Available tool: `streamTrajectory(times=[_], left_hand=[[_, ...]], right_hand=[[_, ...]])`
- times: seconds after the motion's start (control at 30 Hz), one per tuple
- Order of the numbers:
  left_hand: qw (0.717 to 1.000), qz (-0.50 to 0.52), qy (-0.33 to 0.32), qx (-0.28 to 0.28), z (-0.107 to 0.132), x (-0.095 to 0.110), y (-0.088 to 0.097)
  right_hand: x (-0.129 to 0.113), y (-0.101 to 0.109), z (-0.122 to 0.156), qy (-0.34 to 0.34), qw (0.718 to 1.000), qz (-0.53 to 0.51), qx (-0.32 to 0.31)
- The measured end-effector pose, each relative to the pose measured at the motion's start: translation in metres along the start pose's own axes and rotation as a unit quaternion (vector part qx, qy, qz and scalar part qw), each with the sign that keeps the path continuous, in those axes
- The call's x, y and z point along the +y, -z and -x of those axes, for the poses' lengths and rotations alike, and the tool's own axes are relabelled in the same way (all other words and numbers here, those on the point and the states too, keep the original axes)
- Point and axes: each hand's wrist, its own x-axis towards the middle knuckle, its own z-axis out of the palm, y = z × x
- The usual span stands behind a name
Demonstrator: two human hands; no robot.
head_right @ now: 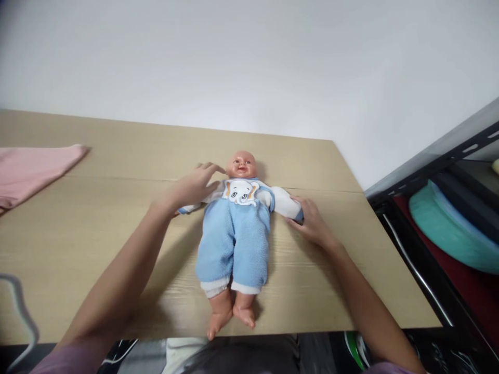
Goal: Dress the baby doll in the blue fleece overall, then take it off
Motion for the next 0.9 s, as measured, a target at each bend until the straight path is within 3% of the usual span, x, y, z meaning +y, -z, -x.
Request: streamTrajectory(times=[0.1, 0.23, 0.37, 0.47, 0.53, 0.7, 0.9], left_hand=[[0.992, 0.032, -0.111, 0.058, -0.018, 0.052, -0.026], [0.991, -0.025, -0.125, 0.029, -0.051, 0.089, -0.063], [0.990, 0.030, -0.138, 0.012, -0.063, 0.088, -0.075], [0.977, 0.092, -0.189, 0.042, -0.057, 0.082, -0.074], [0.965, 0.102, -0.232, 0.062, -0.050, 0.079, -0.072], [0.938, 0.115, -0.313, 0.092, -0.040, 0.075, -0.070], [0.908, 0.309, -0.260, 0.106, -0.037, 0.078, -0.068]], right_hand=[[0.012, 0.000, 0.009, -0.045, 0.996, -0.076, 0.005], [0.016, -0.002, -0.001, -0.102, 0.964, -0.236, 0.063], [0.009, 0.000, -0.021, -0.135, 0.923, -0.339, 0.125], [-0.003, -0.003, -0.041, -0.132, 0.895, -0.402, 0.138], [-0.013, -0.011, -0.054, -0.114, 0.892, -0.411, 0.147], [-0.040, -0.041, -0.069, -0.041, 0.930, -0.353, 0.095], [-0.052, -0.040, -0.051, 0.059, 0.969, -0.233, 0.049]])
